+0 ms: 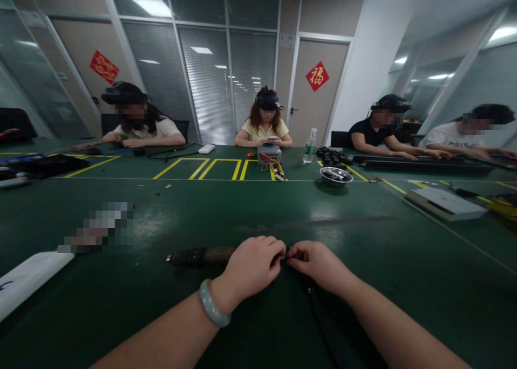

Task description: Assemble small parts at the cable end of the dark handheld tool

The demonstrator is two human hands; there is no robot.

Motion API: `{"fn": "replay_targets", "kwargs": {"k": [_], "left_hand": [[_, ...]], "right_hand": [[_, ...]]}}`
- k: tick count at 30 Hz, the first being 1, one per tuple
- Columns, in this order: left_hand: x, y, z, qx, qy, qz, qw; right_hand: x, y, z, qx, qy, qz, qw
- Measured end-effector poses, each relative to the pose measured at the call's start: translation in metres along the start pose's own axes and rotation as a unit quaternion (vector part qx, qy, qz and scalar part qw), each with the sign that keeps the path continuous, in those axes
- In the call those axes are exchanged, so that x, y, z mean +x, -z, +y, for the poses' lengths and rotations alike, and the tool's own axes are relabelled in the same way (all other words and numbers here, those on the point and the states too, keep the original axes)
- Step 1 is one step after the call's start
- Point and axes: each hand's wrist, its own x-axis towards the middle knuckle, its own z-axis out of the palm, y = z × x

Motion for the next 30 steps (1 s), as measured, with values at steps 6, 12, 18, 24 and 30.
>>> {"fn": "replay_targets", "kwargs": {"k": [6, 12, 18, 24, 30], "left_hand": [[0.0011, -0.0007, 0.001, -0.01, 0.032, 0.004, 0.999], [0.0032, 0.0006, 0.0009, -0.015, 0.027, -0.01, 0.999], [0.004, 0.0006, 0.0007, -0.006, 0.014, -0.018, 1.0], [0.002, 0.0, 0.0002, -0.005, 0.004, -0.006, 1.0], [0.0003, 0.0008, 0.0013, 0.0, 0.002, 0.006, 1.0]], "right_hand": [[0.001, -0.0004, 0.0016, 0.005, -0.002, 0.003, 1.0], [0.0022, -0.0026, 0.0053, 0.006, -0.005, 0.01, 1.0], [0.0015, -0.0041, 0.0058, -0.003, 0.006, 0.026, 1.0], [-0.0011, -0.0024, 0.0025, -0.003, 0.012, 0.024, 1.0], [-0.0016, -0.0034, 0.0057, -0.009, 0.019, 0.028, 0.999]]}}
